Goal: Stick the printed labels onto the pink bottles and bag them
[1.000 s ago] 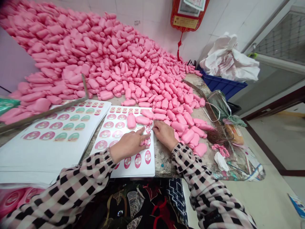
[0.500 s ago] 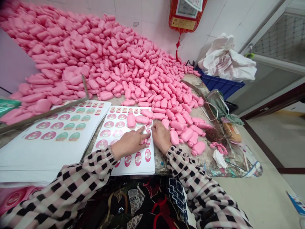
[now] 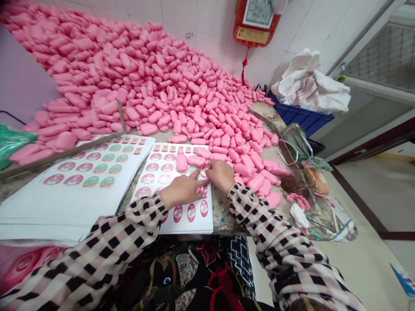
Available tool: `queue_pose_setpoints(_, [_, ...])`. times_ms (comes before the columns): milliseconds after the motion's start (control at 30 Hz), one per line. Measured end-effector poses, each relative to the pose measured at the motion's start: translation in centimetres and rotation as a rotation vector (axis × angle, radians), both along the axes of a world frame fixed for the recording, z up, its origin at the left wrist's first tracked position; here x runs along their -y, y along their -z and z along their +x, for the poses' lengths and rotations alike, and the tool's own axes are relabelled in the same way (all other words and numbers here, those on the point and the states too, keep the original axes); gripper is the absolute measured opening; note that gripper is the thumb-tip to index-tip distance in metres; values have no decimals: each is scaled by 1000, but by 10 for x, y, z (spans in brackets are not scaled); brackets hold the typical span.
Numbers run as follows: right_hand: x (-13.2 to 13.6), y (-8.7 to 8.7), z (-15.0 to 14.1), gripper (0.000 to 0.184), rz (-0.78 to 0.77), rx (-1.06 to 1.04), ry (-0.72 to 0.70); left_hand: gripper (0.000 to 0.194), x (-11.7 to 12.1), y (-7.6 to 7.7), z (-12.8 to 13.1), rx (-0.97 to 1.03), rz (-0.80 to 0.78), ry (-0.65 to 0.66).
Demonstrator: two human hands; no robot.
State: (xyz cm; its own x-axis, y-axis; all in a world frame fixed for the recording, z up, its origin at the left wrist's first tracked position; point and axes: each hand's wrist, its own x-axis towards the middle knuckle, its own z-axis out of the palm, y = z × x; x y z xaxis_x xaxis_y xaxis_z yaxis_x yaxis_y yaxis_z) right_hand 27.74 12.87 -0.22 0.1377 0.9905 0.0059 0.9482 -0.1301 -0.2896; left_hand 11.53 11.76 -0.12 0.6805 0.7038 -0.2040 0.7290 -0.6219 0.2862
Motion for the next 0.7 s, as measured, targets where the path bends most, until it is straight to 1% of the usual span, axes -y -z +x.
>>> queue_pose_setpoints(167, [2, -14, -9, 16, 26, 69, -21, 60, 1, 0, 1, -2, -3, -18])
queue_pose_setpoints(267, [4, -25, -8, 18, 66, 65, 0, 59, 1, -3, 1, -6, -12, -18])
queue_pose_setpoints(367, [9, -32, -2, 25, 104, -46, 12, 57, 4, -3, 0, 4, 5, -10])
queue_pose_setpoints(467, [20, -31, 7, 28, 154, -245, 16, 54, 8, 0, -5, 68, 42, -10])
queue_pose_setpoints(533, [29, -27, 10, 30, 197, -469, 39, 53, 12, 2, -10, 189, 42, -40])
queue_pose_setpoints(600, [40, -23, 9, 30, 260, -747, 46, 52, 16, 2, -16, 423, -9, -144])
queue_pose_setpoints(633, [47, -23, 6, 30, 297, -872, 42, 50, 18, 0, -18, 580, -77, -237])
queue_pose_setpoints(667, [54, -23, 1, 29, 329, -971, 37, 49, 21, -2, -20, 754, -192, -348])
queue_pose_setpoints(700, [60, -24, -5, 28, 355, -1041, 34, 49, 23, -5, -21, 932, -358, -462])
